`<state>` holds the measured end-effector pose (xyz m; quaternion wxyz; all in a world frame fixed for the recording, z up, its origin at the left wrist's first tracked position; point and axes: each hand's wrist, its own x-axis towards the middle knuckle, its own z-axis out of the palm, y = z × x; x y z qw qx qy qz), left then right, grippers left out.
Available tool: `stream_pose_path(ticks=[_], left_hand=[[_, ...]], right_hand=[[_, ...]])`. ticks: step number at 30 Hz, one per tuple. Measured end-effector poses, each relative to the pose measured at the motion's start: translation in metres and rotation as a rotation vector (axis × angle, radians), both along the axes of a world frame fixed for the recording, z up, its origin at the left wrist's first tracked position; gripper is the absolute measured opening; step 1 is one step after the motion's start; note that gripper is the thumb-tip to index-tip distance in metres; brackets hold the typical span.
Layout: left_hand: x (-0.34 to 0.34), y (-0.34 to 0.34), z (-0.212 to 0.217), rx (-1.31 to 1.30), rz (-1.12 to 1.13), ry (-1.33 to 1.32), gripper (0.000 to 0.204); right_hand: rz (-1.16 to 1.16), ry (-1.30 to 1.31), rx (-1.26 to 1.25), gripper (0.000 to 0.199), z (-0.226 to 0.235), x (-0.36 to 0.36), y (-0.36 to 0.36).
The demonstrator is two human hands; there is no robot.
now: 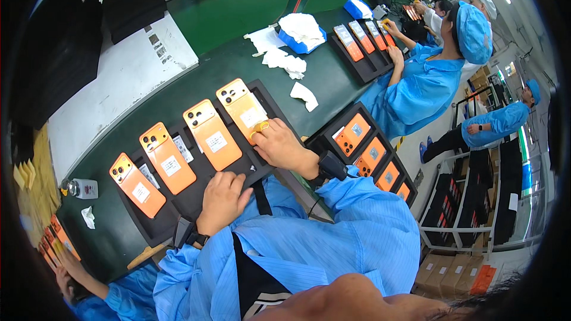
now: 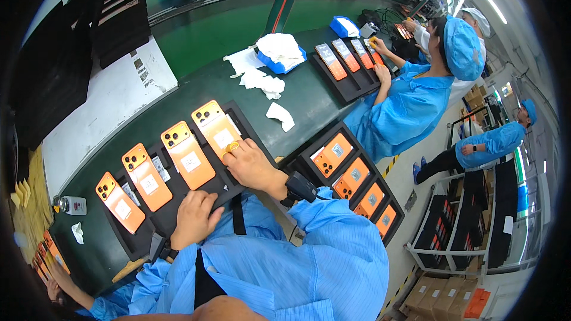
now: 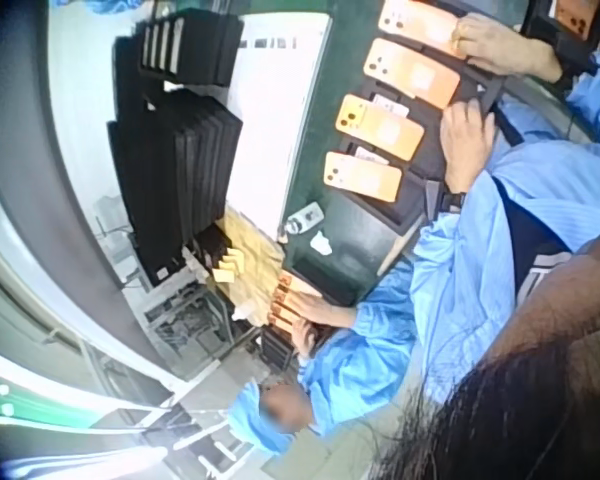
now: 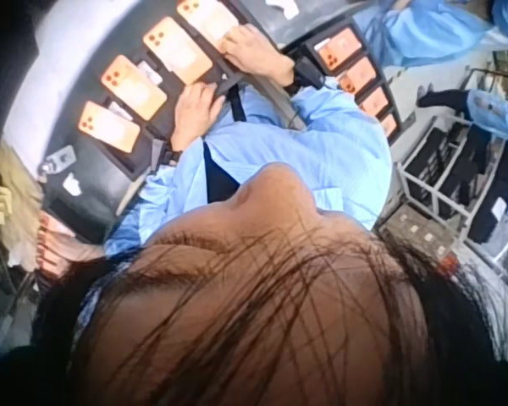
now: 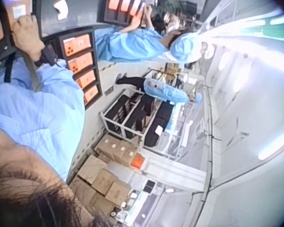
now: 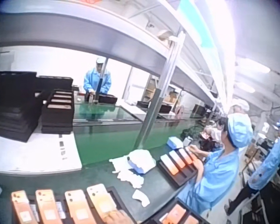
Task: Inspecting and cleaning smartphone components on a production line.
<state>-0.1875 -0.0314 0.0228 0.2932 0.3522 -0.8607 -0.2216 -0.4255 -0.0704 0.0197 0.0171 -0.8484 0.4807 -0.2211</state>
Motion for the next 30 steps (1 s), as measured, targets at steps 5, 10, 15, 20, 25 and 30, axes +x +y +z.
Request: stream_pose_path(ticks=[5,10,15,20,25,30], left_hand=[[0.001,-0.002,-0.003,0.027,-0.042,-0.176,0.034],[0.007,-0.003,-0.003,0.048,-0.057,-0.188,0.031],[0.009,-0.003,-0.002,0.055,-0.059,-0.189,0.031],[0.009,-0.003,0.001,0.084,-0.064,-0.172,0.030],[0.009,-0.002,-0.002,0.062,-0.059,-0.177,0.031],[0.003,-0.004,0.002,0.072,-0.048,-0.203,0.033]], right_hand=[[0.029,0.099,-0.028,0.017,0.002,0.002,-0.005],[0.191,0.159,-0.015,0.024,0.006,0.000,-0.007],[0.227,0.118,-0.044,0.020,0.000,-0.003,-0.007],[0.207,-0.011,-0.087,0.018,-0.009,-0.007,-0.006],[0.149,-0.086,-0.121,0.011,-0.010,-0.005,-0.003],[0.135,-0.088,-0.091,0.010,-0.007,-0.008,-0.004]])
